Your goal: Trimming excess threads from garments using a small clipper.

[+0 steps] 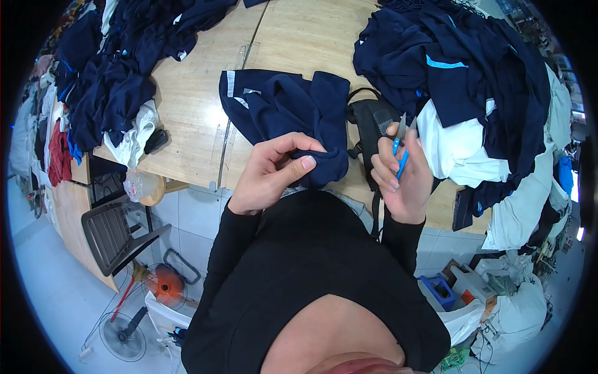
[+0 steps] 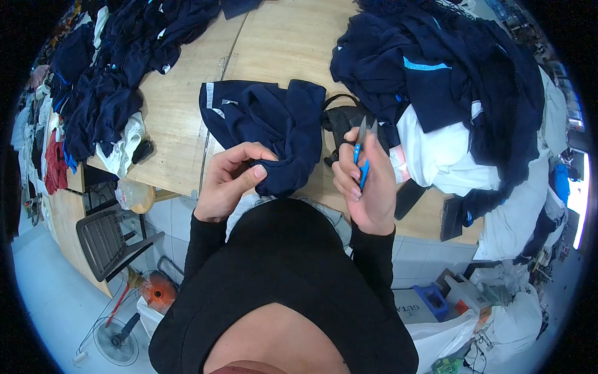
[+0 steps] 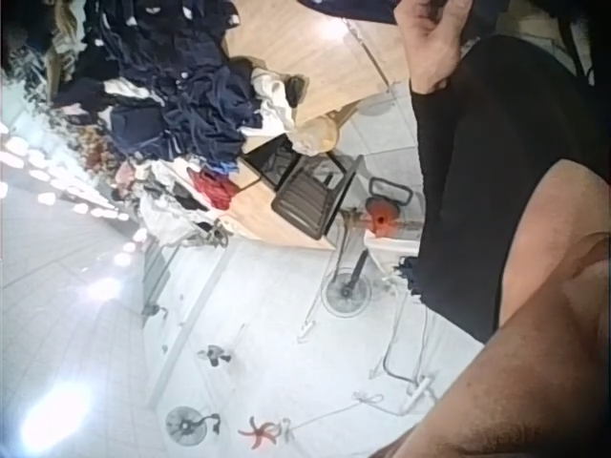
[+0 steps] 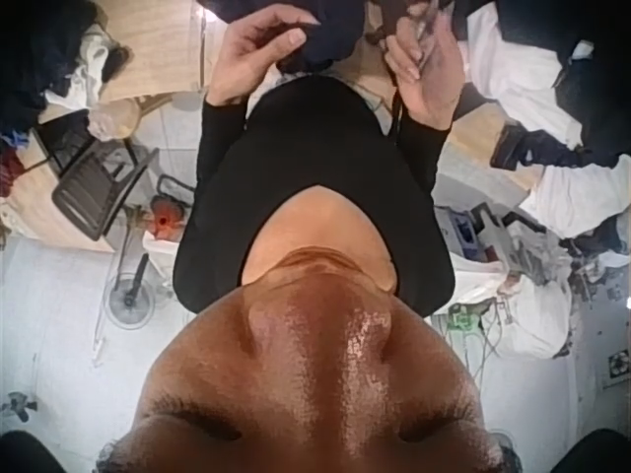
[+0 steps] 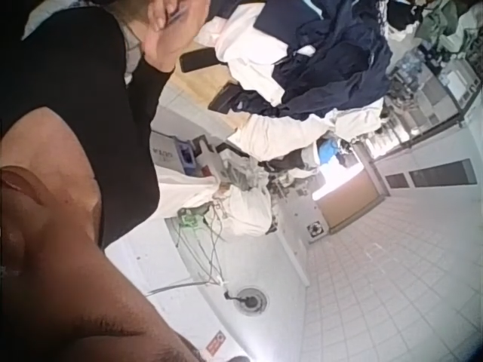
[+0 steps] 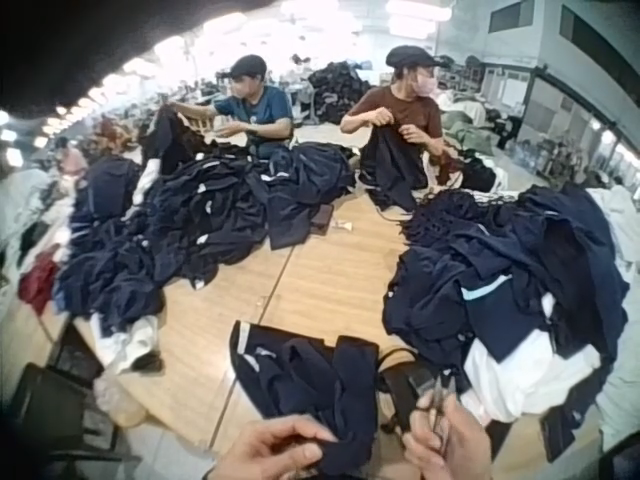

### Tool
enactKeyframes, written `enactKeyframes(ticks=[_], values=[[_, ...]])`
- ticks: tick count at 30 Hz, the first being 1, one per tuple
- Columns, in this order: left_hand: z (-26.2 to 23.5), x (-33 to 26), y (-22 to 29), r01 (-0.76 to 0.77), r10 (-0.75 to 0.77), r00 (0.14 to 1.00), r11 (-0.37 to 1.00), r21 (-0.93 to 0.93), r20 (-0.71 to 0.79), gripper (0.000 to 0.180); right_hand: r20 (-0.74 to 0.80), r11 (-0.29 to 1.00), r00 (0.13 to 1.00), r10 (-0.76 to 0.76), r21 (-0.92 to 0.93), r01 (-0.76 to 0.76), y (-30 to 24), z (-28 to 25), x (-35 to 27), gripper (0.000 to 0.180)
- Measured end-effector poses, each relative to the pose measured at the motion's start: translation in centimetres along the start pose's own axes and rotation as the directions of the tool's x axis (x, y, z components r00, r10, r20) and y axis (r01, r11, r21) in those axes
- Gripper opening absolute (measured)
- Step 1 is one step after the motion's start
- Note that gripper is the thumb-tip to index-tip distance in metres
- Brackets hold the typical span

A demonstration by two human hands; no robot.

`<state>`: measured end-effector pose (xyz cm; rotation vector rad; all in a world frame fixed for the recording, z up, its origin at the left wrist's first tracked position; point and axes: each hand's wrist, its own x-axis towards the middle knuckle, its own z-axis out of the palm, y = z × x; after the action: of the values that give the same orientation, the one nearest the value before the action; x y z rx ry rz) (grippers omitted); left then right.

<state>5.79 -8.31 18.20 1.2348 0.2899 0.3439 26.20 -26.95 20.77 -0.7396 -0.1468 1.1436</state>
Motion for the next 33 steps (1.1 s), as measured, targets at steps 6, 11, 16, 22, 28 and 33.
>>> enactKeyframes(ticks=[6,11,16,22,28,33], values=[[-0.4,0.0,0.0,0.005,-0.007,0.999,0.999,-0.034,-0.035,0.019,0.116,0.851,0.992,-0.055,-0.514,0.107,0.8,0.5,-2.1,0.033],[-0.5,-0.1,0.2,0.010,-0.011,1.000,0.999,-0.038,-0.017,0.019,0.144,0.500,0.968,-0.206,-0.835,0.230,2.5,1.0,-1.1,0.018],[-0.6,-0.3,0.0,0.011,-0.011,1.000,0.998,-0.059,-0.007,0.019,0.111,0.532,0.986,-0.124,-0.831,0.161,2.4,1.3,-1.3,0.020],[-0.4,-0.3,0.3,-0.003,0.003,1.000,1.000,-0.013,0.008,0.018,0.271,0.436,0.931,-0.245,-0.827,0.355,3.1,1.3,-0.7,0.022],[-0.2,-0.1,0.6,-0.010,0.011,1.000,1.000,-0.028,0.014,0.018,0.250,0.458,0.941,-0.228,-0.825,0.331,2.9,1.5,-0.5,0.021],[-0.3,-0.1,0.5,-0.007,0.007,1.000,1.000,-0.002,0.024,0.018,0.262,0.436,0.940,-0.220,-0.835,0.335,2.8,1.6,-0.5,0.019]])
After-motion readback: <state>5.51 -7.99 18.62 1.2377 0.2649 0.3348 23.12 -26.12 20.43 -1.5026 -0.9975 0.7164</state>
